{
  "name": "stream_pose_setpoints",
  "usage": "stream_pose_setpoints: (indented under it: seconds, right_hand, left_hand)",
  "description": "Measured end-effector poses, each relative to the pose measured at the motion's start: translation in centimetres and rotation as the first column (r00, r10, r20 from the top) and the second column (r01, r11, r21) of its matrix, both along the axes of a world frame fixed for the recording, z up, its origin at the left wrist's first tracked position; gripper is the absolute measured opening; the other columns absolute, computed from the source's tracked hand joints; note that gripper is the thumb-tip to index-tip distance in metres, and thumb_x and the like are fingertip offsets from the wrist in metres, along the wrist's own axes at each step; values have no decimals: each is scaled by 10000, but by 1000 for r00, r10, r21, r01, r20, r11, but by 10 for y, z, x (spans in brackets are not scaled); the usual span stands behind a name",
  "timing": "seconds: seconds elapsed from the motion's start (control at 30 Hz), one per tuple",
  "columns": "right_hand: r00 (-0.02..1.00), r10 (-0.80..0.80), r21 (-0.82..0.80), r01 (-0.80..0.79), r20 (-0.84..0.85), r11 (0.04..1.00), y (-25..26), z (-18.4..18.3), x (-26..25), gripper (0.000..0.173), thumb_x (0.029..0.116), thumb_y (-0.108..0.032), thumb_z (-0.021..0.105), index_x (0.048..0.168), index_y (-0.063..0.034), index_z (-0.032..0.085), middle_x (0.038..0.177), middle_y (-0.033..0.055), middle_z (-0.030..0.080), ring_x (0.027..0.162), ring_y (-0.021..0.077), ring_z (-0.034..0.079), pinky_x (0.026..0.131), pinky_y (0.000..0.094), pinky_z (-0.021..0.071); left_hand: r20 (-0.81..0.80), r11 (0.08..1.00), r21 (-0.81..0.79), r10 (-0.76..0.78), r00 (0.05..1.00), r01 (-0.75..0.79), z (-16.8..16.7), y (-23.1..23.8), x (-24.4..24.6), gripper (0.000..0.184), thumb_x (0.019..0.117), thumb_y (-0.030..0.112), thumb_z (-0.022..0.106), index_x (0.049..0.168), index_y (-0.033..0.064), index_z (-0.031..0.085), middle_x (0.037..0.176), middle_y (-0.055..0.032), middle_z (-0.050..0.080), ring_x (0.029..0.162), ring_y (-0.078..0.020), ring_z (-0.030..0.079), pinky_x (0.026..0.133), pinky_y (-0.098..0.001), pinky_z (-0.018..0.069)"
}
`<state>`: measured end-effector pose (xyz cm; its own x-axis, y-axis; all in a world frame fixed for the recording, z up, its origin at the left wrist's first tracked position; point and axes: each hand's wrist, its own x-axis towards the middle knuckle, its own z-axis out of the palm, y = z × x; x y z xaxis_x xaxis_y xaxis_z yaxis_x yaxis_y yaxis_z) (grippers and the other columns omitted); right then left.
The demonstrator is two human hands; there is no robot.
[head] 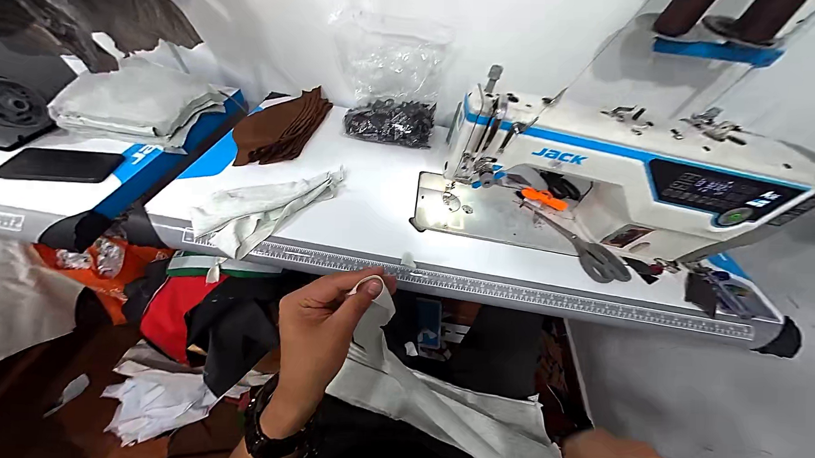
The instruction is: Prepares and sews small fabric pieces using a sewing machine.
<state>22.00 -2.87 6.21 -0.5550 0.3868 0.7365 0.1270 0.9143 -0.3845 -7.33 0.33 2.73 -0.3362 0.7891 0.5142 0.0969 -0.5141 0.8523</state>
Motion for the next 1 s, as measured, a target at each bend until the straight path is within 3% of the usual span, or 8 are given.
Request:
stream_pose_setpoints:
  seconds: [0.07,0.1,0.17,0.23,0.3,0.47,0.67,1.0]
  right_hand:
    - [985,118,-261,-147,-125,954,0,5,-27,114,978,-236,694,1052,-151,712,1153,25,655,1134,114,609,981,271,509]
    - [955,210,-384,-277,-207,881,1,7,-43,122,997,-210,671,1036,-99,703,1178,58,679,1148,122,634,982,284,540]
    - [911,250,-498,-392,-328,774,0,1,-74,170,1026,-133,619,1011,19,693,995,127,728,954,122,703,857,277,587]
    - [932,137,-451,-287,-336,845,5,-15,-99,139,1001,-73,637,1022,40,714,905,118,733,829,91,700,766,232,588]
    - [927,-50,-378,-102,-371,920,22,-32,-110,123,977,-114,689,1016,-3,725,883,56,735,768,34,679,697,181,583]
    - [858,-288,-471,62,-425,880,53,-34,-96,136,951,-154,733,973,-20,730,741,-11,696,603,-16,595,535,135,501]
    - [813,-325,-502,47,-483,863,53,-34,-98,116,942,-132,733,968,-28,688,690,-25,673,574,-23,590,525,128,500]
    - [810,-348,-507,74,-472,859,56,-31,-96,133,936,-155,749,940,-51,666,652,-37,640,533,-27,542,487,124,458]
  left_hand:
    - [6,999,2,-35,999,35,7,8,15,154,982,111,679,1089,60,776,982,-77,782,852,-161,756,751,-281,637]
    - [1,999,1,-45,999,45,8,12,23,153,980,116,685,1090,64,776,962,-63,778,811,-141,744,719,-266,630]
    - [-12,999,13,-44,999,44,6,16,40,148,957,108,711,1080,63,779,931,-45,771,742,-113,721,664,-249,616]
    - [-6,1000,10,-19,1000,19,4,15,56,143,923,87,739,1055,65,787,868,-7,760,671,-61,684,616,-207,594]
    - [69,998,-47,-49,996,53,4,9,65,135,912,81,740,1032,64,799,812,-5,755,638,-45,673,598,-186,579]
    - [373,957,-80,-229,899,278,1,-4,67,179,978,100,638,1045,26,787,888,-95,753,789,-100,715,748,-255,608]
    - [416,929,-41,-318,852,367,6,-11,66,272,1060,123,522,1105,-12,754,1016,-124,755,913,-134,731,855,-298,609]
    - [378,931,-67,-309,873,358,8,-17,62,298,1070,135,496,1081,-20,750,1033,-114,759,921,-133,731,850,-301,609]
